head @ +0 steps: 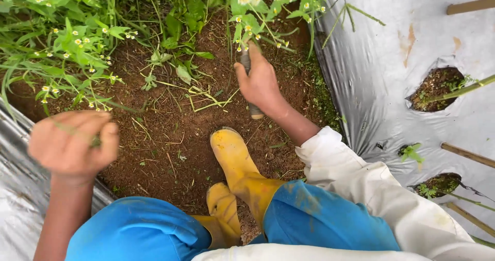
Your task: The person uses a hand hoe to cut and loosen weeds growing in the soil between rows of plants covered by plastic mulch. They gather the uprooted weeds by hand and move them aside, then continue hoeing the soil to clear the area.
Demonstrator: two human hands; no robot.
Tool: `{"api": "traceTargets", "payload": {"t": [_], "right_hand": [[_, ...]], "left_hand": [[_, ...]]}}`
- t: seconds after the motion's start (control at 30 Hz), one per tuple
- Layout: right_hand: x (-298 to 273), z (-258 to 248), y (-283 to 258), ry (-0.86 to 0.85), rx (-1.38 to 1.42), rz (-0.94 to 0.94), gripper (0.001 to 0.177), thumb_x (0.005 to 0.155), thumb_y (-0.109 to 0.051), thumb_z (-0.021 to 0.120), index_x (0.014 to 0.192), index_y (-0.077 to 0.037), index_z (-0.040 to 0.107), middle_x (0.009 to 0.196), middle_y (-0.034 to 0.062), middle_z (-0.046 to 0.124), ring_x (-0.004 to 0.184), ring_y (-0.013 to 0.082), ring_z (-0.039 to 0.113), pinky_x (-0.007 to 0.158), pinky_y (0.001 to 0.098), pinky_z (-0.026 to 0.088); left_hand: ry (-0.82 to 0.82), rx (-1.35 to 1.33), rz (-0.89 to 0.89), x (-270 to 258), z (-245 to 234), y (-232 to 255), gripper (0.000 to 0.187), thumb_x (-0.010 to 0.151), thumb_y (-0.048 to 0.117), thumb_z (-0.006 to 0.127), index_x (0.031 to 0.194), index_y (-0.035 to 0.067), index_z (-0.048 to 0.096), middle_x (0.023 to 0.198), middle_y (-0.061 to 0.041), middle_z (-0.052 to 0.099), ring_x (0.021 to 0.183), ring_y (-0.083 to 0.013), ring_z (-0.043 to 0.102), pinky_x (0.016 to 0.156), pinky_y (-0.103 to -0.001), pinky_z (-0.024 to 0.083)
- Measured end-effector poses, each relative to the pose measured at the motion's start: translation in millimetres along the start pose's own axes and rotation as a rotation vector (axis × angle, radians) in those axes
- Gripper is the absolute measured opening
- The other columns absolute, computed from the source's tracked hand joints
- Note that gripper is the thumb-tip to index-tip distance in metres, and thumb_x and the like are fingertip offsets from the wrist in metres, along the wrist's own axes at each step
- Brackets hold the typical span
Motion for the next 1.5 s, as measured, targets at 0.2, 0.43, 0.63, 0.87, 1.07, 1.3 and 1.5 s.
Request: {"api": "traceTargets", "payload": {"t": [0.2, 0.43, 0.63, 0.87, 1.07, 1.3, 1.5], "right_hand": [[-4.8, 11.0, -1.6, 0.01, -0.224, -0.051, 0.057, 0.1, -0.016, 0.047, 0.149, 0.002, 0.027, 0.117, 0.0244, 0.057, 0.093, 0.0348, 0.066, 0.076, 0.0508, 0.059], [-10.8, -3.9, 14.3, 0.242, -0.492, -0.024, 0.053, 0.077, 0.002, 0.026, 0.121, 0.0, 0.056, 0.128, 0.025, 0.058, 0.1, 0.047, 0.063, 0.067, 0.0641, 0.051], [-27.6, 3.6, 111.6, 0.021, 0.15, 0.057, 0.048, 0.098, -0.013, 0.055, 0.144, -0.009, 0.041, 0.096, 0.0071, 0.062, 0.063, 0.0112, 0.058, 0.053, 0.0231, 0.059], [-0.9, -27.3, 133.1, 0.046, 0.489, -0.097, 0.03, 0.101, -0.016, 0.05, 0.13, -0.008, 0.049, 0.079, 0.0032, 0.057, 0.052, 0.012, 0.058, 0.044, 0.0261, 0.056], [18.0, -26.8, 118.1, 0.05, 0.599, 0.048, 0.016, 0.101, -0.019, 0.05, 0.113, -0.009, 0.049, 0.077, 0.0055, 0.053, 0.042, 0.0135, 0.051, 0.032, 0.0285, 0.046], [-17.9, -15.0, 101.5, 0.047, 0.804, 0.258, 0.032, 0.103, -0.024, 0.046, 0.126, -0.007, 0.06, 0.069, 0.0049, 0.057, 0.04, 0.0104, 0.048, 0.031, 0.0253, 0.044], [25.5, -31.8, 85.1, 0.002, 0.694, 0.3, 0.034, 0.103, -0.033, 0.039, 0.112, -0.005, 0.057, 0.064, 0.0058, 0.054, 0.037, 0.0111, 0.042, 0.031, 0.0282, 0.041]], "left_hand": [[-0.248, -0.267, 0.551, 98.9, 73.5, 133.7, 0.017, 0.103, 0.02, 0.064, 0.113, 0.01, 0.074, 0.117, -0.009, 0.074, 0.111, -0.025, 0.071, 0.104, -0.037, 0.056], [-0.387, 0.241, 0.569, 174.7, 229.2, 119.6, 0.054, 0.096, 0.032, 0.061, 0.149, 0.02, 0.06, 0.16, -0.008, 0.055, 0.143, -0.0306, 0.052, 0.132, -0.047, 0.016], [-0.896, 0.637, -0.03, 154.4, 265.8, -48.0, 0.039, 0.114, 0.052, 0.052, 0.1, 0.028, 0.08, 0.087, 0.009, 0.079, 0.077, -0.0172, 0.078, 0.056, -0.031, 0.055], [-0.864, 0.652, -0.202, 121.2, 254.3, -79.8, 0.051, 0.114, 0.062, 0.046, 0.117, 0.02, 0.076, 0.104, -0.001, 0.078, 0.095, -0.0256, 0.075, 0.07, -0.039, 0.056], [-0.704, 0.739, -0.12, 119.1, 246.6, -68.9, 0.042, 0.108, 0.063, 0.049, 0.114, 0.027, 0.069, 0.095, 0.007, 0.069, 0.086, -0.0164, 0.067, 0.064, -0.033, 0.046], [-0.536, 0.553, -0.135, 121.4, 223.6, -53.7, 0.059, 0.098, 0.058, 0.06, 0.14, 0.017, 0.066, 0.132, 0.0, 0.068, 0.125, -0.0232, 0.054, 0.097, -0.047, 0.039], [-0.546, 0.377, -0.235, 109.0, 245.8, -52.7, 0.082, 0.096, 0.054, 0.057, 0.161, 0.004, 0.052, 0.165, -0.013, 0.046, 0.15, -0.0407, 0.025, 0.119, -0.067, 0.012]]}}
Point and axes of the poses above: each hand's wrist, its own x-axis towards the middle knuckle, its own z-axis out of the palm, y = z × x, the point moved 10 cm from there along x, towards the middle knuckle
